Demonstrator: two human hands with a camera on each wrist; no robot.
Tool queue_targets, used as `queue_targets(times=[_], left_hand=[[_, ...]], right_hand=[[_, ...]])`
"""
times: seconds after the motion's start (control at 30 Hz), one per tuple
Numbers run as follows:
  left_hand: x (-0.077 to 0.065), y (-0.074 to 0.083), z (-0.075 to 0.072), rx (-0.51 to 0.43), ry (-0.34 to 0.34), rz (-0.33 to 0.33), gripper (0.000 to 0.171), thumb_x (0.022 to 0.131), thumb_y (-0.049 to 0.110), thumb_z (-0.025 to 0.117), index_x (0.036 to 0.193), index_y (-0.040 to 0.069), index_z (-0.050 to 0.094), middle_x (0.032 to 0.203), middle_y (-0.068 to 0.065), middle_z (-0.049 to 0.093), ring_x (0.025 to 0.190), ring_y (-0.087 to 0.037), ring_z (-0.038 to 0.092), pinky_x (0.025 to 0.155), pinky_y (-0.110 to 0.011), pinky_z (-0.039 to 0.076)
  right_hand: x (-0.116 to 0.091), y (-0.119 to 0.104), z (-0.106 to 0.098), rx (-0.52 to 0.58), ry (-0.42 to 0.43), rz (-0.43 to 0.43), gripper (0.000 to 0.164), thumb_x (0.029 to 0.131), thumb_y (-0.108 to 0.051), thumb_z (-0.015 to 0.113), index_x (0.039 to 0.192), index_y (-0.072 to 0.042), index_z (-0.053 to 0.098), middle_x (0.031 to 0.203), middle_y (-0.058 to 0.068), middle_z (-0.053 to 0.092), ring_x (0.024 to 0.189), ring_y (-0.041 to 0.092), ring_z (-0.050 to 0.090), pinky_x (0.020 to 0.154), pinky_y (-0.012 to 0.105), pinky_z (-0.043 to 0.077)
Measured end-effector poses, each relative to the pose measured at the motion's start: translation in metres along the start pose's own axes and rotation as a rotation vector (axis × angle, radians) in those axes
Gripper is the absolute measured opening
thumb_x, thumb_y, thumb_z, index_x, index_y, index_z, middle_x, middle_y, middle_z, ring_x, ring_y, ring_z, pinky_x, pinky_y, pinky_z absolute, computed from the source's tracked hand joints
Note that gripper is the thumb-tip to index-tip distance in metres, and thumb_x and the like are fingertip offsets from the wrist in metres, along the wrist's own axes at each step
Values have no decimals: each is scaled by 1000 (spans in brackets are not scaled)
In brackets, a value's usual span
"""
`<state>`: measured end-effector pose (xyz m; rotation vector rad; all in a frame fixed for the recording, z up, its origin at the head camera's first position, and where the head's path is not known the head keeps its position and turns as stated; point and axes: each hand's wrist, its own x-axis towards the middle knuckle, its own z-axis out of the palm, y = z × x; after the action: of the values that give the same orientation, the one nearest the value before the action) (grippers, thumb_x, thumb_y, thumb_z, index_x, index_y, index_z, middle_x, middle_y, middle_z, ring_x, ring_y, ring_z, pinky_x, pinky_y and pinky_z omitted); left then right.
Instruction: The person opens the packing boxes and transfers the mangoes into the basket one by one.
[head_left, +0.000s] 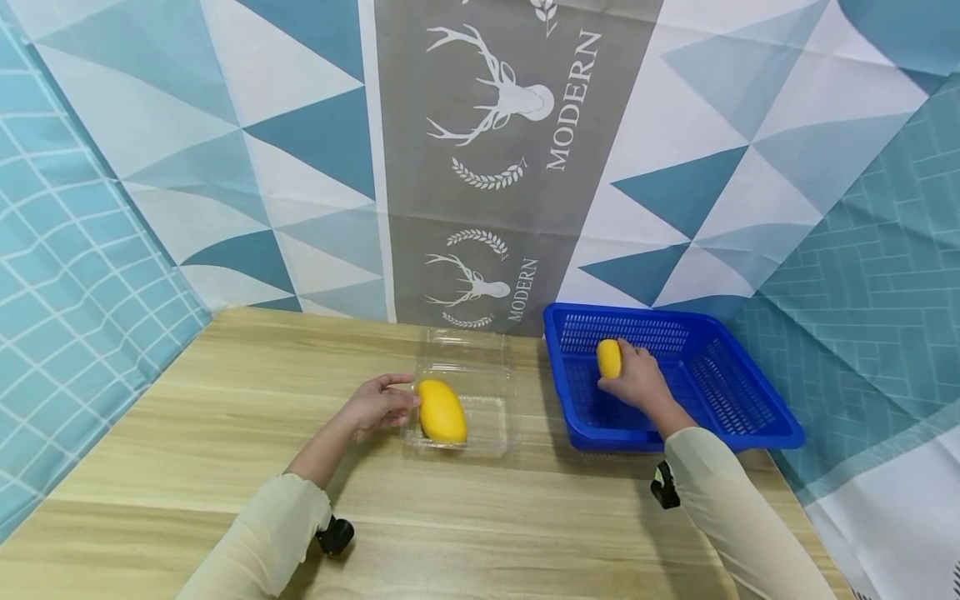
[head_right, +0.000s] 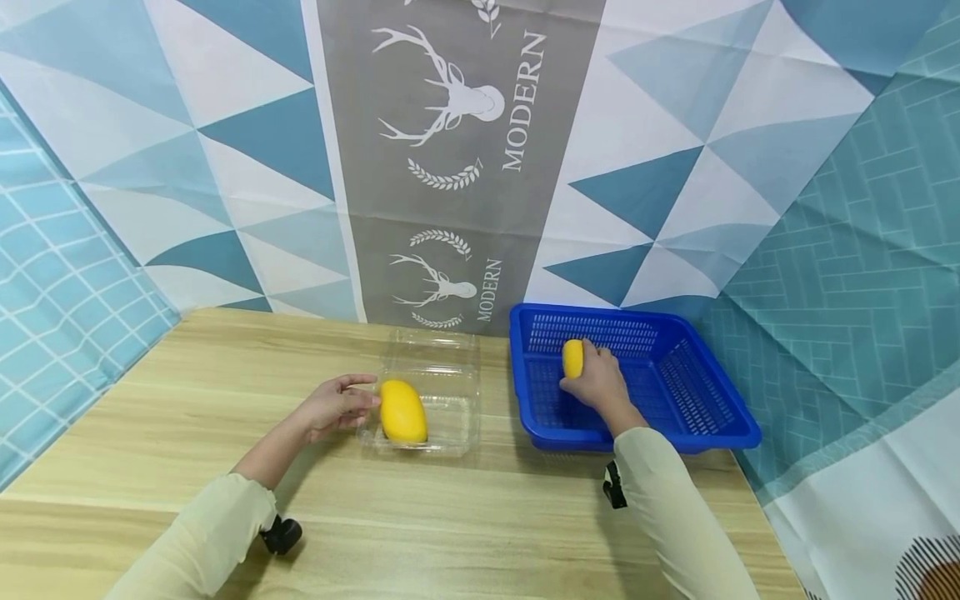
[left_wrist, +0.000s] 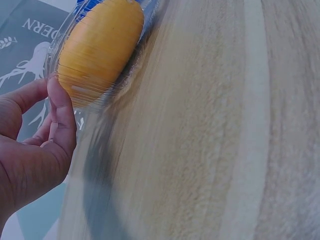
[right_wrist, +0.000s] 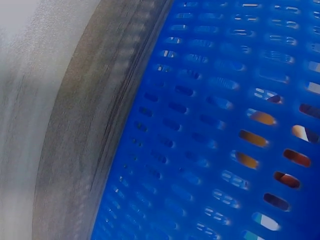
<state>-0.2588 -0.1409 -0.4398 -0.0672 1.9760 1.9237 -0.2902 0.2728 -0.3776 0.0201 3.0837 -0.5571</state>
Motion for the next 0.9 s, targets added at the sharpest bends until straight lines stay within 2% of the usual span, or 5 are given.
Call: queue_targets(times=[0.57,0.9], left_hand=[[-1,2,-1,8,-5,10,61,88,11,63,141,2,33,89,1,59,68,-7,53,60,-16,53],[1,0,-1,2,-6,0,60,88,11,63,140,2,34,89,0,60,67,-7,53,61,-17,52]], right_hand=[[6,8,-1,-18,-4,-13,86,80,-26,67,145,5,20,133,36,35,106,43,47,81,54,48],[5,13,0,-7,-19,-7,86,81,-26,66,146,4,18,134,36,34,107,44,46,85,57,47]])
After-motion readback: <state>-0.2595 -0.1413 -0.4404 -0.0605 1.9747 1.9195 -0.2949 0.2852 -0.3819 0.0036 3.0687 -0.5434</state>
